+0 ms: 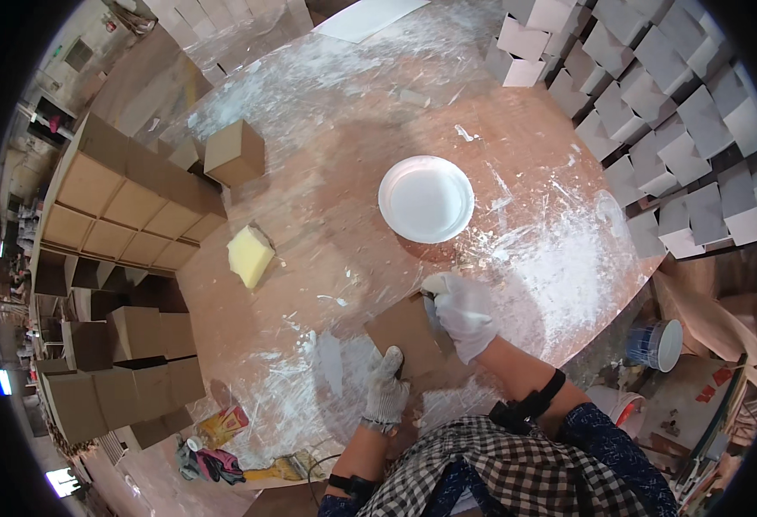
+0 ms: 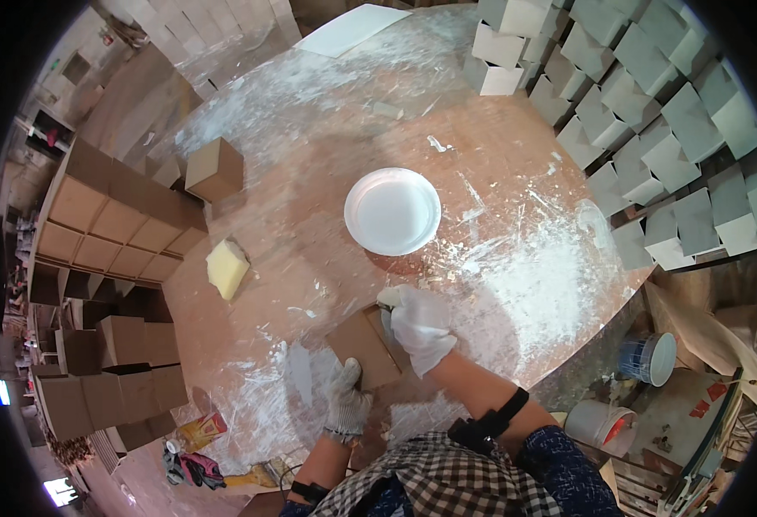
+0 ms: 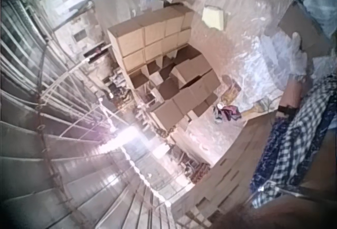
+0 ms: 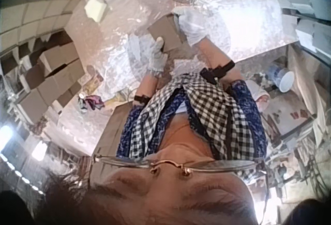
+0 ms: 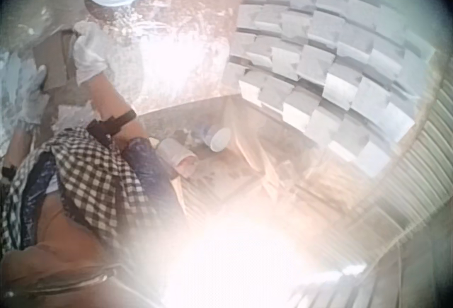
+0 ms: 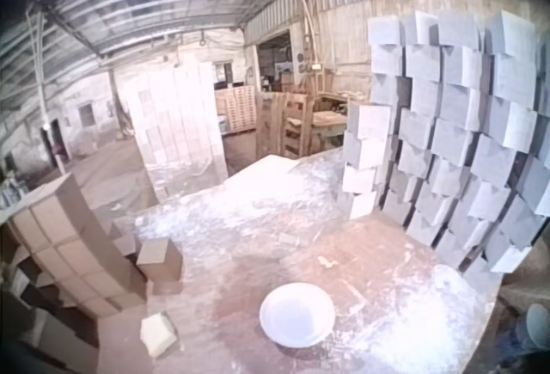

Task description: Polishing a small wooden box with a sponge and cleaning product in a manufacturing environment.

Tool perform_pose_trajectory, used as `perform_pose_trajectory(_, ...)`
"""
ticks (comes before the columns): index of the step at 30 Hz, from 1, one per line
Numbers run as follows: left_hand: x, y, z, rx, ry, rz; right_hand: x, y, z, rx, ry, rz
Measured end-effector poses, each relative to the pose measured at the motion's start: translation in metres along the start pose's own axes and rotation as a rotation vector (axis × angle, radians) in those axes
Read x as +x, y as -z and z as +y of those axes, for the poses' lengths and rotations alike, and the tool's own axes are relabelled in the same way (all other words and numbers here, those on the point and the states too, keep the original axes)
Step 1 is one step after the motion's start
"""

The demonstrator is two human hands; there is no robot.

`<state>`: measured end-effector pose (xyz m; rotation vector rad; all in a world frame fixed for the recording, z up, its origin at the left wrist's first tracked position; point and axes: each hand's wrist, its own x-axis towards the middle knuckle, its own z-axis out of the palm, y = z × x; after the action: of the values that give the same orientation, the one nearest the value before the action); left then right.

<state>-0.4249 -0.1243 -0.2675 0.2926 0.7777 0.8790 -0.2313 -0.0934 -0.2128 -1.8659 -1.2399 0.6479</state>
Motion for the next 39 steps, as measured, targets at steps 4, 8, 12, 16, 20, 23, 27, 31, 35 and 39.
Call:
perform_pose_trajectory(4,-0.001,-0.003,-0.002,0.01,0.0,0.056,-0.005,0.005,-0.006,0.292,0.006,-0.015)
perform_pose_trajectory(8,-0.001,0.003,-0.004,-0.078,0.006,0.053,-0.034,0.027,-0.008,0.557,0.087,-0.251)
perform_pose_trajectory(12,-0.004,0.002,-0.007,-0.112,-0.071,0.163,-0.042,0.043,0.006,0.552,0.541,-0.177)
perform_pose_trajectory(16,-0.006,-0.003,-0.008,-0.016,-0.155,0.155,-0.018,0.037,0.024,0.258,0.554,-0.129)
perform_pose_trajectory(20,-0.005,-0.006,-0.011,-0.016,-0.135,0.126,0.003,0.012,0.016,0.063,0.421,0.059)
perform_pose_trajectory(23,-0.002,-0.005,-0.017,0.022,-0.17,0.118,0.005,-0.002,0.002,0.352,0.274,-0.019)
perform_pose_trajectory(27,-0.001,0.002,-0.022,-0.049,-0.139,0.101,0.004,0.005,0.003,0.921,-0.065,-0.465)
perform_pose_trajectory(31,-0.002,0.008,-0.026,-0.119,-0.169,0.162,0.005,0.037,0.027,0.525,0.593,-0.736)
perform_pose_trajectory(35,0.0,0.004,-0.025,-0.022,-0.199,0.281,0.001,0.056,0.04,0.427,0.744,-0.648)
perform_pose_trajectory(39,0.003,-0.007,-0.02,0.009,-0.222,0.249,0.022,0.042,0.038,0.425,0.824,-0.383)
